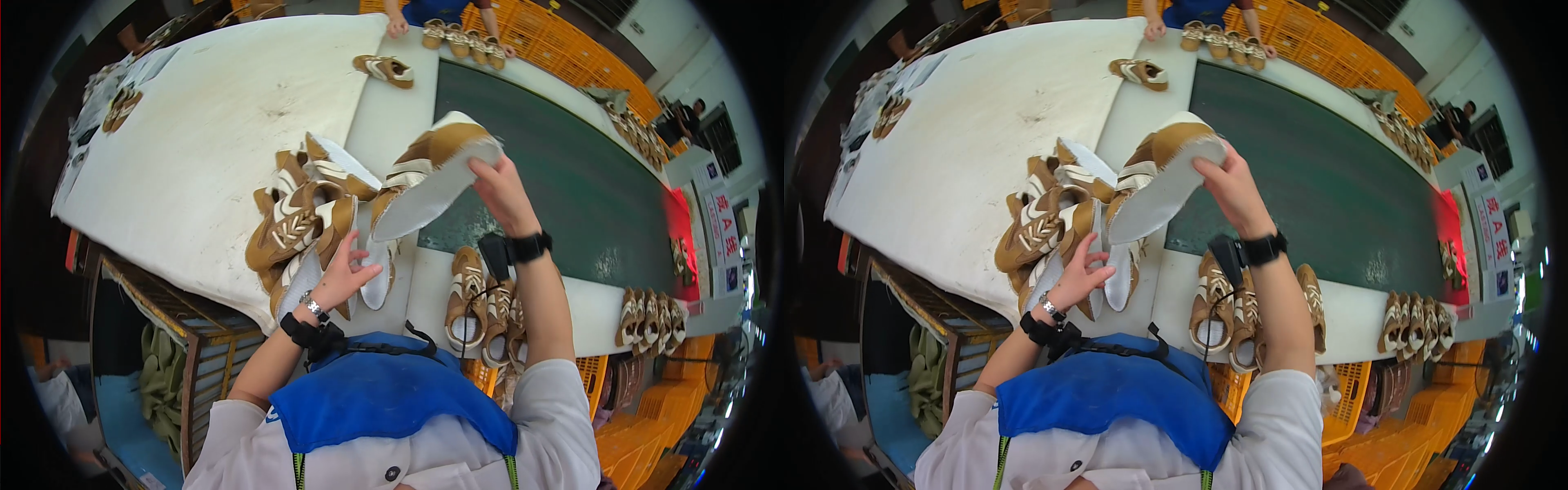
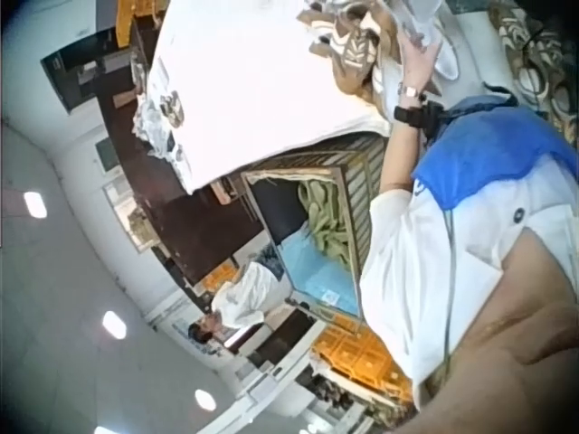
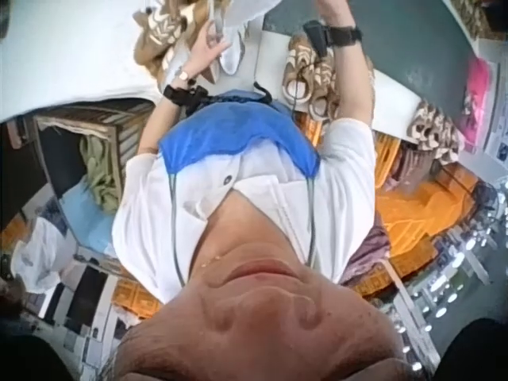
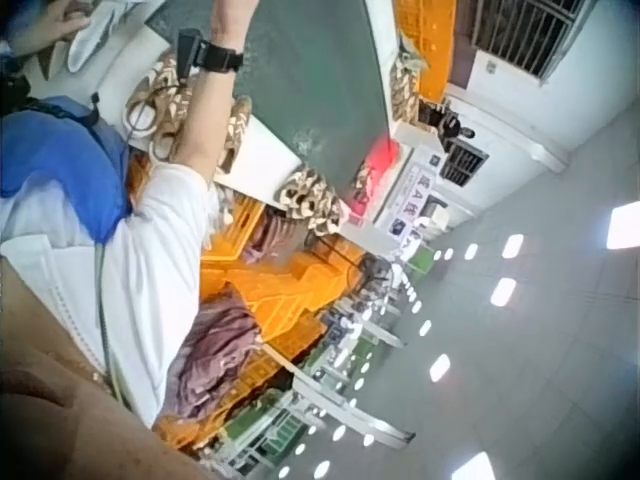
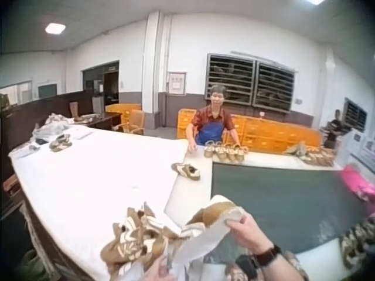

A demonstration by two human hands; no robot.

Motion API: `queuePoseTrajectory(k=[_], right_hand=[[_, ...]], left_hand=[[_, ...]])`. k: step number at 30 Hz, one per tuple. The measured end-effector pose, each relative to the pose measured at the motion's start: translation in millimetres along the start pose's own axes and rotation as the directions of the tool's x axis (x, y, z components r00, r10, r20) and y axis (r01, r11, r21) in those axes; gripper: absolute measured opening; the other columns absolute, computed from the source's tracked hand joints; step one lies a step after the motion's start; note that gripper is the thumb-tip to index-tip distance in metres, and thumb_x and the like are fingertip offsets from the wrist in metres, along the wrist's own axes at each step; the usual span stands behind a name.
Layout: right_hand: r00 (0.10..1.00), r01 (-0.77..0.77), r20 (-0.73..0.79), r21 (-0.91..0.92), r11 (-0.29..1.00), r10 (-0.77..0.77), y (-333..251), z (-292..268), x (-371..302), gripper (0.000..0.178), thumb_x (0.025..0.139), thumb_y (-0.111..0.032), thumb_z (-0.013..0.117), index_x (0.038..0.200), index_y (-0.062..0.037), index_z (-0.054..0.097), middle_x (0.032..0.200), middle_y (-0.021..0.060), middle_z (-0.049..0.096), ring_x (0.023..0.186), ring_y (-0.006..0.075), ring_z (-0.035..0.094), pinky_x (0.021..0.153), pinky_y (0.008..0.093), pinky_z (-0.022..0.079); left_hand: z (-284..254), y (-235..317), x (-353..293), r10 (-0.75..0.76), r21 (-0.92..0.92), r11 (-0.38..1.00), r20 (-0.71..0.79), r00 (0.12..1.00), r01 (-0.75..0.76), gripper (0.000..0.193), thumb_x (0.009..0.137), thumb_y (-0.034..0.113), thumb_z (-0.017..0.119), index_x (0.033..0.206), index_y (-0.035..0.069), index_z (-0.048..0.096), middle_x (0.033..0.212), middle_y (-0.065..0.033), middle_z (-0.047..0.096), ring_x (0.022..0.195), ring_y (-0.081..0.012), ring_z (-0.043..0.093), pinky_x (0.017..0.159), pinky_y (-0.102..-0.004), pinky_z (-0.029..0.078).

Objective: The recorder picks up semi-finished shoe components from a large sack and places them onto a conveyor belt for further processing, while also handling green shoe lasts.

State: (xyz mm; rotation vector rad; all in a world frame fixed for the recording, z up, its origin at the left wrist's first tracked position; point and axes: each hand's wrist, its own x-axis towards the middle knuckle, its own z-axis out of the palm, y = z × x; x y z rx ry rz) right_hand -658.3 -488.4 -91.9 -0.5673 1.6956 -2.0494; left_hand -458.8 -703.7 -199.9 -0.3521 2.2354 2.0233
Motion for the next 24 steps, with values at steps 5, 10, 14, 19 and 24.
queuePoseTrajectory(k=[5,10,14,19,24], right_hand=[[0.909,0.265,-0.171,-0.469,0.842,-0.381,-29,-11,-118,0.059,0.070,0.003,0.069,0.120,-0.0031,0.038,0.113,0.0079,0.050,0.106,0.0173,0.050,0.091,0.0294,0.041],[0.964,0.184,0.140,-0.965,0.189,-0.226,40,-47,-212,0.055,0.056,0.011,0.059,0.106,-0.0051,0.044,0.119,0.0145,0.047,0.114,0.0397,0.041,0.098,0.0446,0.034],[0.983,0.073,0.028,-0.966,0.248,-0.180,59,-56,-239,0.046,0.059,0.007,0.061,0.100,-0.0044,0.043,0.120,0.0161,0.047,0.112,0.0389,0.044,0.095,0.0423,0.038],[0.972,0.127,0.078,-0.969,0.214,-0.222,53,-60,-248,0.040,0.063,0.005,0.062,0.098,-0.0045,0.045,0.123,0.0177,0.044,0.115,0.0403,0.042,0.097,0.0431,0.037],[0.983,-0.069,-0.035,-0.980,0.187,0.179,47,-70,-276,0.059,0.062,0.007,0.060,0.116,-0.0104,0.045,0.131,0.0176,0.038,0.122,0.0359,0.036,0.102,0.0408,0.033]], left_hand=[[5,12,16,0.093,0.524,0.830,0.208,0.974,-0.191,0.079,0.076,0.027,0.067,0.137,0.007,0.021,0.115,-0.0191,0.049,0.093,-0.0245,0.057,0.077,-0.0316,0.048],[34,-30,11,0.002,0.765,0.610,0.260,0.966,-0.207,0.097,0.067,0.040,0.072,0.138,0.007,0.014,0.132,-0.0316,0.027,0.113,-0.0465,0.040,0.093,-0.0430,0.038],[42,-44,13,0.168,0.746,0.597,0.242,0.956,-0.294,0.105,0.063,0.040,0.075,0.140,0.011,0.010,0.133,-0.0335,0.020,0.117,-0.0483,0.036,0.093,-0.0448,0.039],[50,-51,9,0.116,0.778,0.563,0.262,0.958,-0.281,0.111,0.058,0.039,0.078,0.141,0.014,0.008,0.138,-0.0309,0.012,0.119,-0.0509,0.031,0.094,-0.0478,0.038],[66,-64,10,0.185,0.837,0.434,0.279,0.942,-0.333,0.111,0.056,0.031,0.079,0.140,0.012,0.009,0.140,-0.0292,0.007,0.119,-0.0512,0.029,0.096,-0.0478,0.035]])
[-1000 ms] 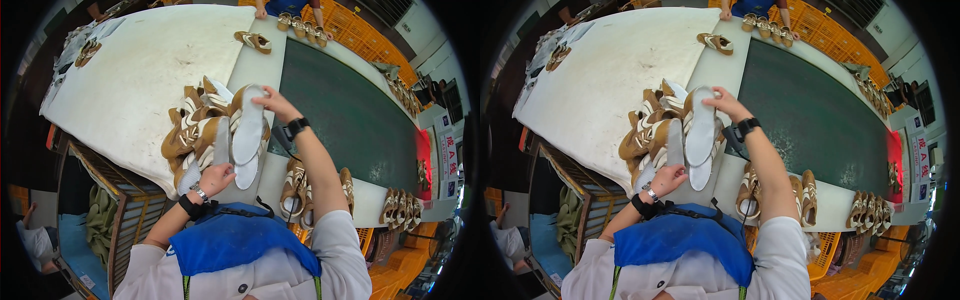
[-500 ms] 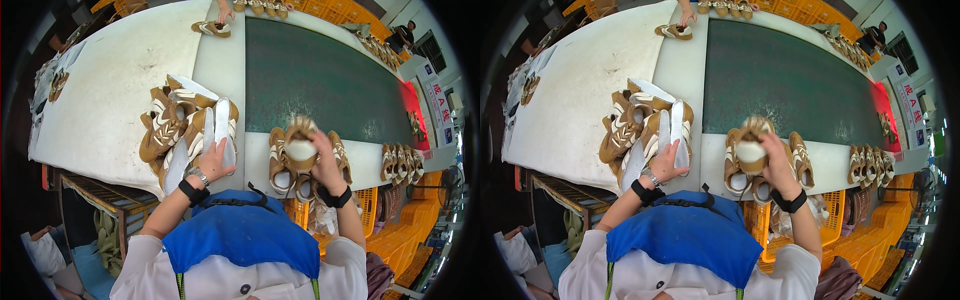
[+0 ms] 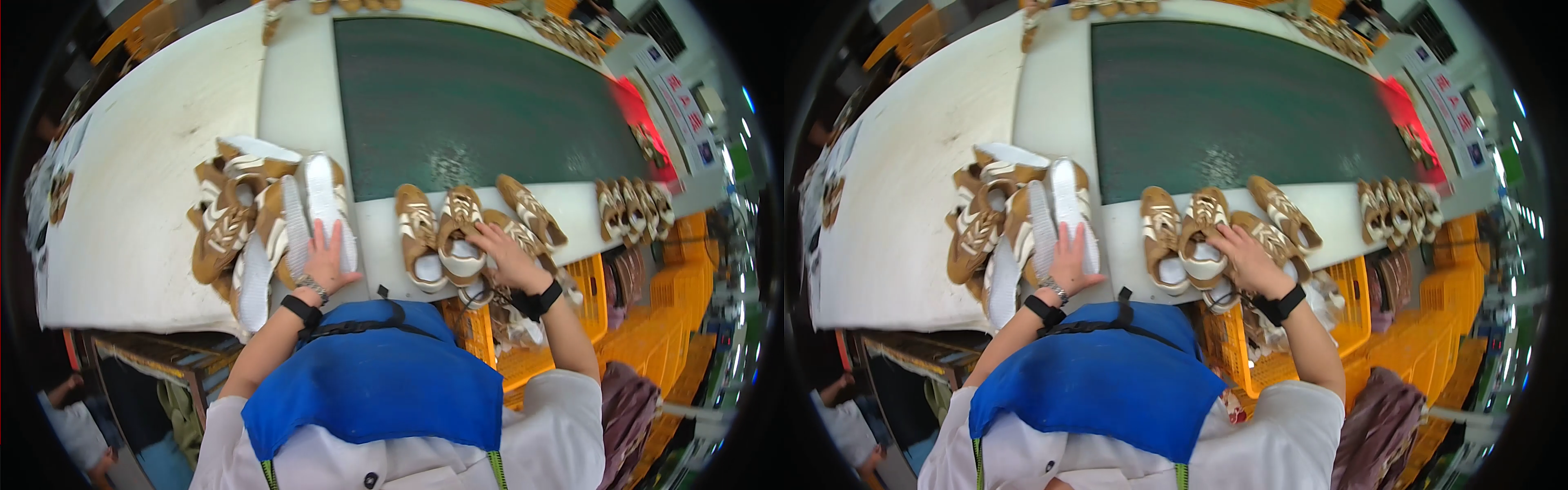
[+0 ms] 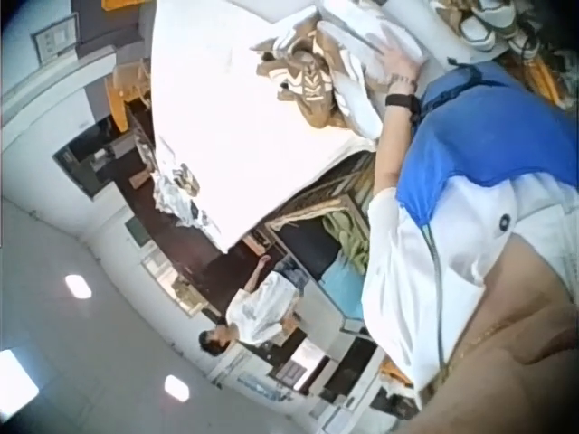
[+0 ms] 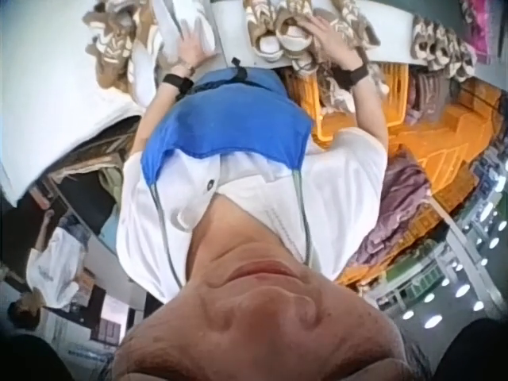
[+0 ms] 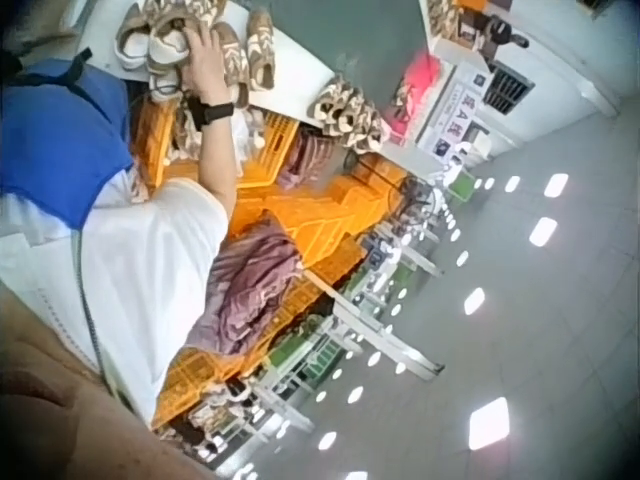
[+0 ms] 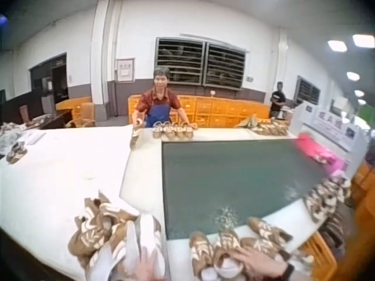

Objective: The recorder picks up semi-finished shoe components from a large sack and places them onto a conveyor belt for further processing, while also handling green shoe lasts.

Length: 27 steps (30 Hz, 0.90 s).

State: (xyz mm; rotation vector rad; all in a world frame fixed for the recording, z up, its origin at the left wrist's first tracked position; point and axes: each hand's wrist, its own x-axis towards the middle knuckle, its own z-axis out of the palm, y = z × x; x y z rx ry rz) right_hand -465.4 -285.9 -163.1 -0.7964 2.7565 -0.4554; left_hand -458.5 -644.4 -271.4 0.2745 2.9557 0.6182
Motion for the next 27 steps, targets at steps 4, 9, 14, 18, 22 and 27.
queuePoseTrajectory(k=[4,9,14,18,22,27], right_hand=[[0.972,-0.215,-0.060,0.167,0.962,0.228,45,-20,-41,0.076,0.060,-0.009,0.072,0.129,-0.0132,0.039,0.128,0.0182,0.043,0.120,0.0342,0.040,0.101,0.0371,0.034],[0.861,-0.508,-0.215,-0.321,0.800,0.460,56,94,-80,0.080,0.057,-0.014,0.072,0.130,-0.0199,0.039,0.136,0.0210,0.025,0.110,0.0373,0.043,0.092,0.0450,0.037],[0.806,-0.411,-0.430,0.088,0.908,0.406,89,93,-99,0.058,0.063,0.003,0.056,0.119,-0.0110,0.048,0.128,0.0147,0.038,0.103,0.0378,0.048,0.088,0.0411,0.041],[0.599,-0.441,-0.635,0.249,0.863,0.489,77,83,-121,0.051,0.067,-0.001,0.059,0.117,-0.0071,0.048,0.123,0.0162,0.044,0.106,0.0383,0.047,0.090,0.0401,0.041],[0.298,-0.407,-0.630,0.595,0.693,0.717,80,154,-117,0.060,0.072,-0.011,0.066,0.126,-0.0069,0.040,0.117,0.0239,0.045,0.110,0.0409,0.044,0.091,0.0413,0.039],[0.295,-0.615,-0.589,0.485,0.622,0.752,93,117,-112,0.057,0.071,-0.009,0.064,0.124,-0.0161,0.043,0.095,0.0177,0.052,0.088,0.0369,0.054,0.076,0.0445,0.045]], left_hand=[[5,-14,0,0.012,-0.113,0.994,0.001,1.000,-0.012,0.099,0.060,0.019,0.073,0.138,0.006,0.013,0.140,-0.0297,0.009,0.122,-0.0490,0.027,0.099,-0.0450,0.032],[7,-27,5,0.063,-0.197,0.977,-0.098,0.993,-0.081,0.080,0.064,0.008,0.061,0.133,-0.001,0.021,0.136,-0.0306,0.020,0.128,-0.0410,0.023,0.104,-0.0401,0.026],[2,-36,11,0.082,-0.189,0.978,-0.052,0.995,-0.091,0.075,0.065,0.006,0.057,0.130,-0.003,0.024,0.133,-0.0274,0.028,0.127,-0.0398,0.026,0.104,-0.0382,0.025],[-13,-29,10,0.034,-0.177,0.984,-0.004,0.999,-0.035,0.070,0.065,0.006,0.057,0.127,-0.007,0.026,0.130,-0.0257,0.034,0.121,-0.0391,0.034,0.102,-0.0384,0.027],[-11,-23,19,0.080,-0.121,0.990,0.009,0.997,-0.079,0.070,0.065,0.007,0.059,0.127,-0.007,0.027,0.128,-0.0256,0.035,0.120,-0.0381,0.035,0.102,-0.0374,0.029],[-19,-11,25,0.107,-0.025,0.994,0.050,0.993,-0.106,0.072,0.068,0.015,0.064,0.127,-0.005,0.029,0.124,-0.0248,0.041,0.116,-0.0390,0.040,0.098,-0.0386,0.033]])
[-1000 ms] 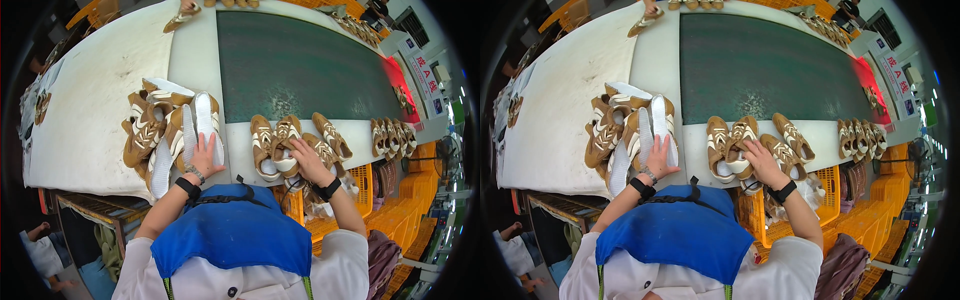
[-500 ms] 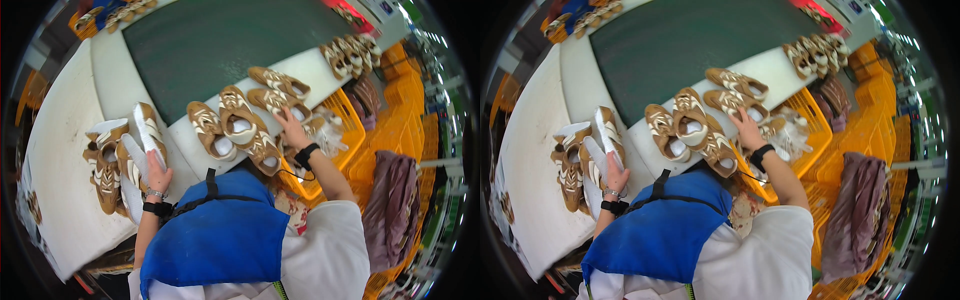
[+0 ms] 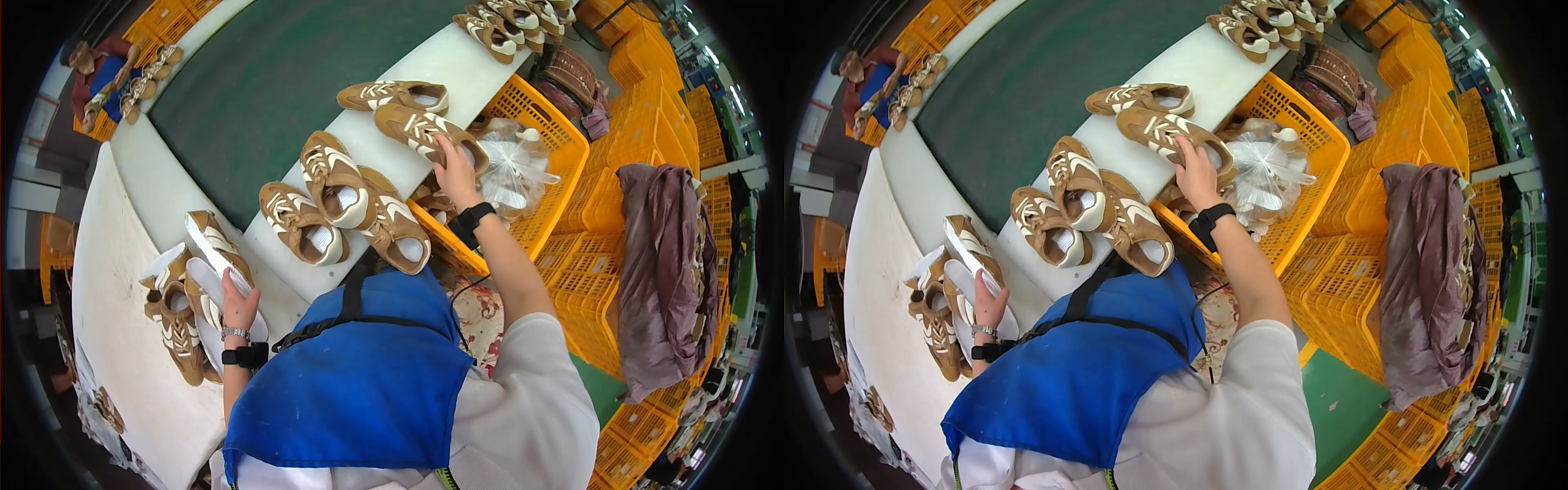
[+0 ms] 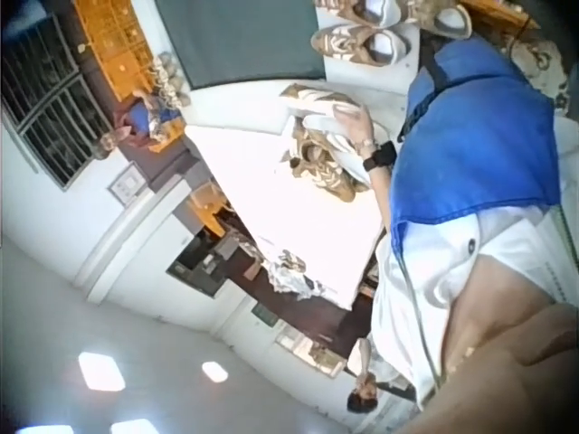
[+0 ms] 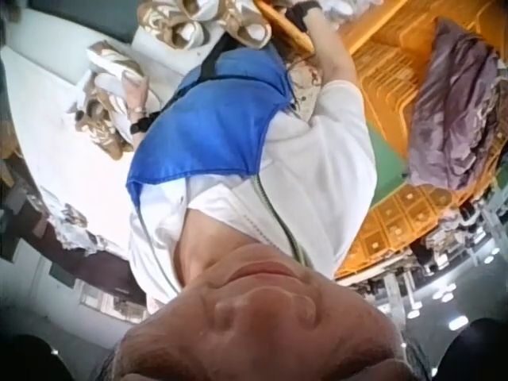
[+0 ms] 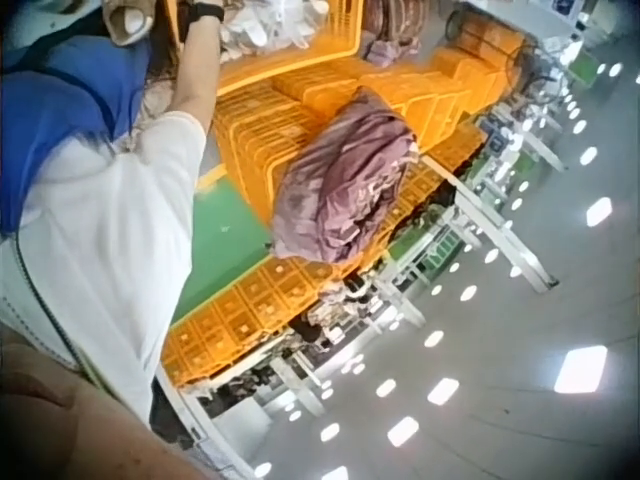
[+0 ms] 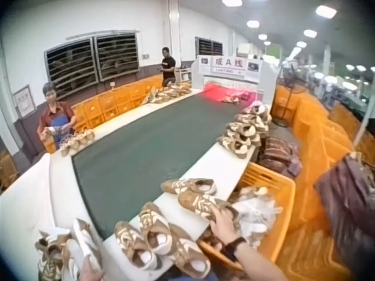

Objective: The recorder picks up semi-finished shoe components from a large sack and places them onto a conveyor belt for further processing, while also handling green shoe lasts.

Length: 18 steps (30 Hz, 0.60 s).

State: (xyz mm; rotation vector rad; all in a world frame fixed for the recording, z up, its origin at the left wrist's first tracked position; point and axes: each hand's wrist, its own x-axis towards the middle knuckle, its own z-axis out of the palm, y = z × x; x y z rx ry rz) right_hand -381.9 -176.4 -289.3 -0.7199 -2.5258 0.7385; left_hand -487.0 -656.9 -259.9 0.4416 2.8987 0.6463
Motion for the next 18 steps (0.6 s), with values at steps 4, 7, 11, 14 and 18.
queuePoseTrajectory(k=[4,7,11,14,18], right_hand=[[0.992,0.107,0.066,0.048,0.993,-0.110,-27,-20,20,0.058,0.072,-0.013,0.065,0.124,-0.0115,0.042,0.094,0.0190,0.057,0.085,0.0343,0.058,0.074,0.0414,0.047],[0.976,0.095,0.191,0.045,0.994,-0.102,-74,-8,31,0.054,0.074,-0.024,0.067,0.121,-0.0116,0.044,0.079,0.0138,0.062,0.075,0.0310,0.062,0.065,0.0402,0.049],[0.961,0.205,0.188,0.006,0.979,-0.203,-96,53,68,0.042,0.077,-0.021,0.062,0.111,-0.0039,0.045,0.073,0.0153,0.061,0.070,0.0315,0.061,0.061,0.0424,0.048],[0.983,0.150,0.125,-0.135,0.979,-0.134,-89,76,94,0.024,0.078,-0.017,0.055,0.092,0.0004,0.049,0.068,0.0172,0.062,0.067,0.0300,0.064,0.058,0.0392,0.051],[0.977,0.202,0.109,-0.211,0.956,-0.182,-80,47,111,0.017,0.079,-0.016,0.052,0.091,-0.0056,0.056,0.069,0.0147,0.064,0.068,0.0290,0.065,0.060,0.0416,0.051]], left_hand=[[-32,51,6,-0.227,0.238,0.957,0.260,0.938,0.166,0.072,0.070,0.022,0.066,0.128,-0.002,0.031,0.120,-0.0227,0.047,0.111,-0.0395,0.045,0.094,-0.0402,0.037],[-36,76,18,0.066,0.318,0.945,0.047,0.997,-0.078,0.070,0.075,0.028,0.066,0.129,-0.001,0.033,0.121,-0.0217,0.048,0.111,-0.0377,0.046,0.094,-0.0401,0.038],[11,97,45,0.035,-0.169,0.985,0.110,0.993,-0.016,0.070,0.078,0.031,0.065,0.130,-0.001,0.031,0.124,-0.0223,0.045,0.114,-0.0335,0.046,0.096,-0.0379,0.037],[58,91,60,-0.002,-0.335,0.939,0.213,0.977,0.075,0.076,0.078,0.029,0.067,0.133,-0.001,0.024,0.126,-0.0218,0.042,0.116,-0.0284,0.044,0.096,-0.0353,0.036],[84,109,62,-0.014,-0.758,0.605,0.296,0.955,0.244,0.084,0.073,0.018,0.072,0.134,-0.001,0.017,0.125,-0.0185,0.040,0.117,-0.0248,0.041,0.095,-0.0340,0.037]])
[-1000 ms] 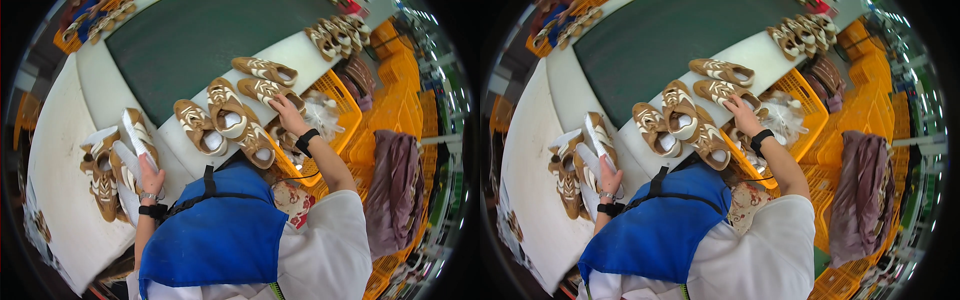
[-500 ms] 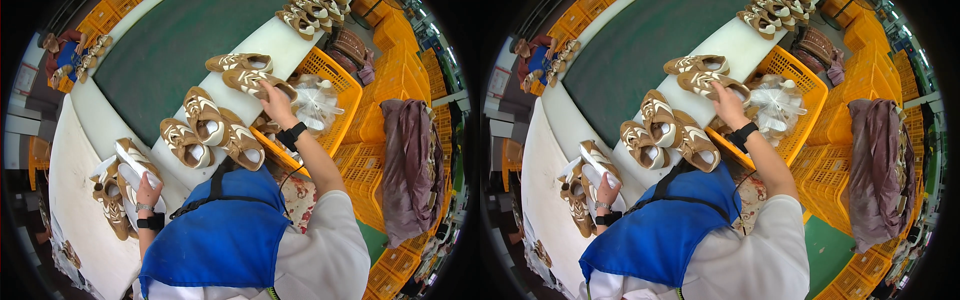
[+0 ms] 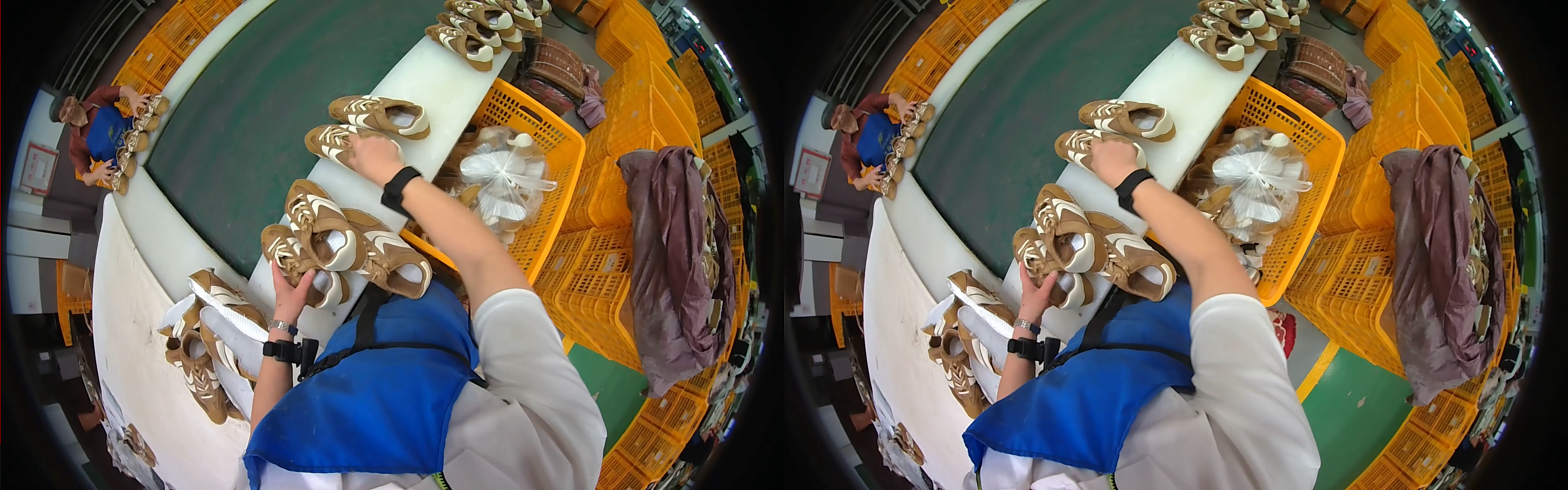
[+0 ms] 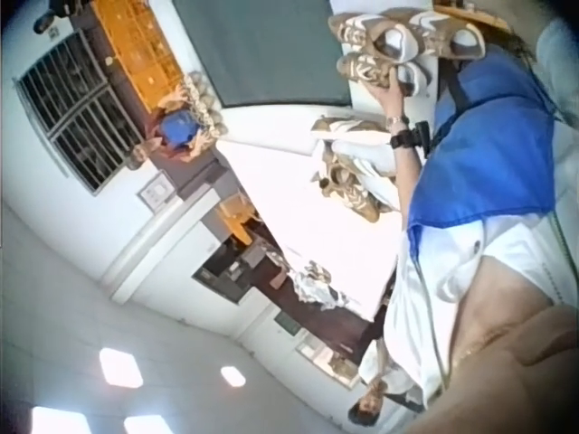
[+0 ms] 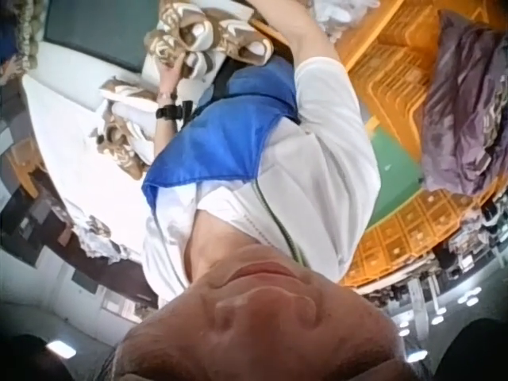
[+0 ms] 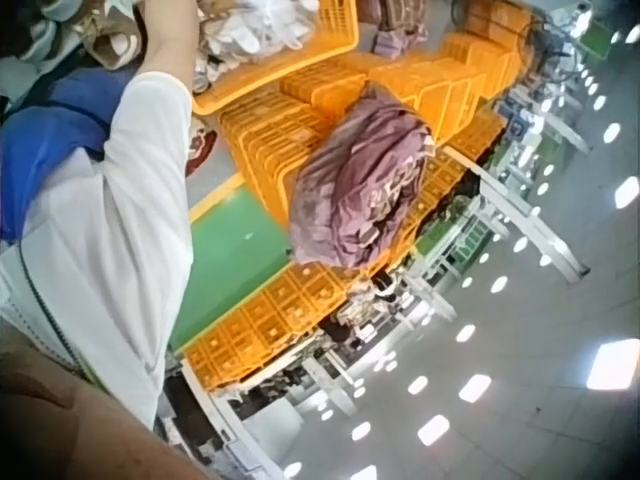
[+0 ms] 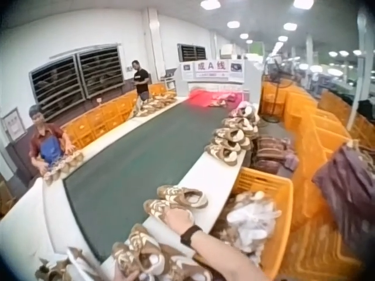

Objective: The recorder picks up semi-finished shoe components from a large sack and places them onto a conveyor belt for further processing, while also handling green shoe lasts.

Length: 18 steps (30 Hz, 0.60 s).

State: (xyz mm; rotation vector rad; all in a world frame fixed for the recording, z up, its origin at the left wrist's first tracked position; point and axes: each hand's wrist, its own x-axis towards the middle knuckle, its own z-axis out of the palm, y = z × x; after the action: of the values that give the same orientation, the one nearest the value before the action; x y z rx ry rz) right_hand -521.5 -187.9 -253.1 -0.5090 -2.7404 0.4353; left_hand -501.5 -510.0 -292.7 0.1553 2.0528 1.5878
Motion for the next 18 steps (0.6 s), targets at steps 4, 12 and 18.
queuePoseTrajectory(k=[4,12,18], right_hand=[[0.989,-0.122,-0.111,-0.266,0.956,0.095,57,-42,21,0.021,0.079,-0.018,0.050,0.095,-0.0110,0.060,0.099,0.0096,0.057,0.098,0.0279,0.052,0.085,0.0462,0.039],[0.952,-0.300,0.114,0.164,0.940,0.284,111,-66,-62,0.044,0.078,-0.029,0.061,0.114,-0.0053,0.054,0.109,0.0148,0.057,0.095,0.0291,0.056,0.081,0.0369,0.046],[0.763,-0.527,0.642,0.687,0.501,-0.077,80,1,-203,0.071,0.073,-0.007,0.062,0.134,-0.0021,0.027,0.122,0.0109,0.049,0.110,0.0203,0.047,0.092,0.0292,0.039]], left_hand=[[25,-4,22,0.258,0.227,0.936,0.072,0.963,-0.268,0.085,0.069,0.011,0.070,0.134,-0.002,0.017,0.125,-0.0192,0.039,0.114,-0.0266,0.042,0.096,-0.0350,0.036],[41,44,24,0.006,0.134,0.991,0.125,0.992,-0.023,0.085,0.076,0.014,0.064,0.138,0.002,0.008,0.129,-0.0186,0.036,0.114,-0.0256,0.044,0.091,-0.0380,0.041],[39,81,38,-0.211,0.059,0.977,0.122,0.970,0.205,0.088,0.080,0.028,0.064,0.140,0.018,0.000,0.131,-0.0126,0.038,0.110,-0.0259,0.048,0.076,-0.0445,0.050]])
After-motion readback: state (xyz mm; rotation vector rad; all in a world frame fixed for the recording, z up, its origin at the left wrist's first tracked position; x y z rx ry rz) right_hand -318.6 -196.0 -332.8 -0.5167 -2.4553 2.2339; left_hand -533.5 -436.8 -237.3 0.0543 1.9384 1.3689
